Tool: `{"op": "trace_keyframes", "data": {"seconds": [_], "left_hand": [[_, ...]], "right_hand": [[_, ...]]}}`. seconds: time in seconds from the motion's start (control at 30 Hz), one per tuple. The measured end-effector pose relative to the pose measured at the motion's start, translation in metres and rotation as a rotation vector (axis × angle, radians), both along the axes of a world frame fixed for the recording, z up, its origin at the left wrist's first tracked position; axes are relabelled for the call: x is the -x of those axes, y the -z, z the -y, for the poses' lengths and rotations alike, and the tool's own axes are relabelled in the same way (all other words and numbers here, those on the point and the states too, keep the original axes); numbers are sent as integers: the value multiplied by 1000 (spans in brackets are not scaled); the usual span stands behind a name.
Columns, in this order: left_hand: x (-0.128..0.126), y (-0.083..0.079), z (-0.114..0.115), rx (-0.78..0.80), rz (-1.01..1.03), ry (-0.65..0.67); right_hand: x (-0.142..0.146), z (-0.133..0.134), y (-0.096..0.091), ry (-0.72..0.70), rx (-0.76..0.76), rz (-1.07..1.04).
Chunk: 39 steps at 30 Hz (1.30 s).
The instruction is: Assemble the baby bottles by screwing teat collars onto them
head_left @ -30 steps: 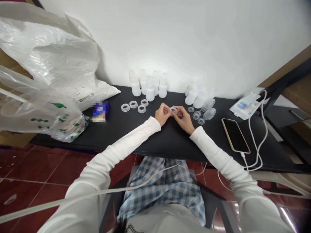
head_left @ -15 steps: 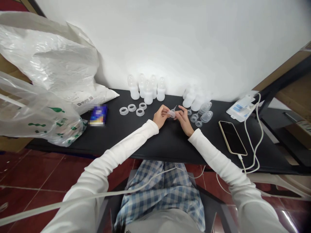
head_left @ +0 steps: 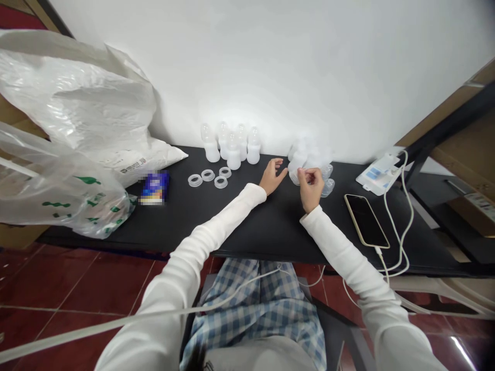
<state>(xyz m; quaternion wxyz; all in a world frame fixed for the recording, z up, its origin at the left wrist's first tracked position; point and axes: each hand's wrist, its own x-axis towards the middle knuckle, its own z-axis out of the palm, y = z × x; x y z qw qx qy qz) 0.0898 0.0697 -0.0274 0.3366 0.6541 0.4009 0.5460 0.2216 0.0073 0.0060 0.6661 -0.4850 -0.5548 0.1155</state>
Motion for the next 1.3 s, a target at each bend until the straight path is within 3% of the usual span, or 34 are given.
{"op": "trace_keyframes", "data": {"seconds": [0.17,0.33,0.5,0.7,0.87,1.03,1.3], "left_hand": [[-29,-4,-42,56,-86,-17],[-38,-9,-52,131,-119,-14],[-17,-11,-29,147,-52,-11],[51,-8,15,184,246,18],[93,-10,34,241,373,72],[100,-18,39,227,369,127],[99,-17,39,332,290,148]], "right_hand": [[-4,-4,0,91,-20,-23],[-4,-5,2,44,14,-10],[-8,-2,-2,-14,25,7],[-9,-1,-2,-134,72,-4],[0,4,4,-340,121,148],[5,6,8,-430,116,252],[-1,9,3,-416,48,410]]}}
